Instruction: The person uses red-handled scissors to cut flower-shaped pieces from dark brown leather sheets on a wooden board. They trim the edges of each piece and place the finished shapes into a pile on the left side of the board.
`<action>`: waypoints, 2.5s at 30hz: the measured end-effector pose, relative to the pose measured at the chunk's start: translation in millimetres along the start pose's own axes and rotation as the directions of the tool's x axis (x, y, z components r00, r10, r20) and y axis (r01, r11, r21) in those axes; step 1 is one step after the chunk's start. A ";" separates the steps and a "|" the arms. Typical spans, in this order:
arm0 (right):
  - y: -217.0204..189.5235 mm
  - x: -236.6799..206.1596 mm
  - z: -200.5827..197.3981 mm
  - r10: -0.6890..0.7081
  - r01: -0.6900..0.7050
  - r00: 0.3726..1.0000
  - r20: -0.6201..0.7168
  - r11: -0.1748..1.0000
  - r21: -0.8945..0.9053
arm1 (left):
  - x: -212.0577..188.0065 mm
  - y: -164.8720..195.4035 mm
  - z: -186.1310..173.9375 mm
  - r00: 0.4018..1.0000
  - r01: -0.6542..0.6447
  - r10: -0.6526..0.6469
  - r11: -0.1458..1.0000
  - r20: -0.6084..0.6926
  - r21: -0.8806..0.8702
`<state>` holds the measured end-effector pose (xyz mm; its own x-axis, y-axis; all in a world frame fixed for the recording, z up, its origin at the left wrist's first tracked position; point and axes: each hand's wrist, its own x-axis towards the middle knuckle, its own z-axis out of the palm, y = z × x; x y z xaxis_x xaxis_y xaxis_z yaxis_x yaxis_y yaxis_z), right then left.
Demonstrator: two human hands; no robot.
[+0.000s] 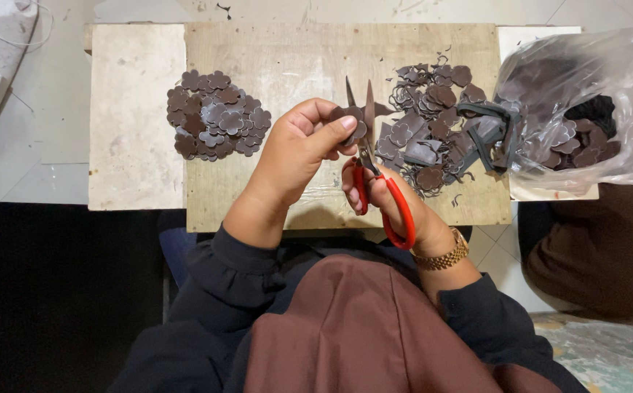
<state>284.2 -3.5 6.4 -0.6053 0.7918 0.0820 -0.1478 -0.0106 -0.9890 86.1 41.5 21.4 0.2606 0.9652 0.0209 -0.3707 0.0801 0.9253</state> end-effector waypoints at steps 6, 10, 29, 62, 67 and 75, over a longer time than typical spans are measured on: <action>9.1 -0.8 0.3 0.011 -0.011 0.998 -0.056 1.000 0.004 | -0.8 -0.6 -1.0 0.999 0.023 -0.023 1.000 -0.023 0.018; 17.3 -0.6 2.8 0.004 -0.001 0.994 -0.114 1.000 0.031 | -0.3 -3.6 0.5 0.998 0.000 0.004 0.998 -0.061 0.065; 23.9 1.2 6.2 0.070 -0.044 0.991 -0.116 0.977 0.208 | 0.9 -5.6 -3.4 0.992 -0.015 0.016 1.000 -0.127 0.014; 35.7 -2.3 -5.0 0.183 -0.164 0.972 -0.150 0.978 0.132 | 1.1 6.3 -15.6 0.983 0.040 -0.020 0.994 -0.181 0.105; 33.1 2.7 -6.7 0.092 -0.082 0.979 -0.184 0.995 0.063 | 2.8 0.1 -15.6 0.983 -0.100 0.114 0.990 -0.146 0.100; 26.3 1.5 -6.8 0.119 -0.125 0.987 -0.112 0.991 -0.048 | 2.3 4.3 -16.1 0.992 0.003 0.016 0.989 -0.126 0.148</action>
<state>284.7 1.6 -20.3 -0.5274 0.8481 -0.0502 -0.0336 -0.0799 -0.9962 70.8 48.0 19.4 0.1404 0.9900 -0.0123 -0.2336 0.0452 0.9713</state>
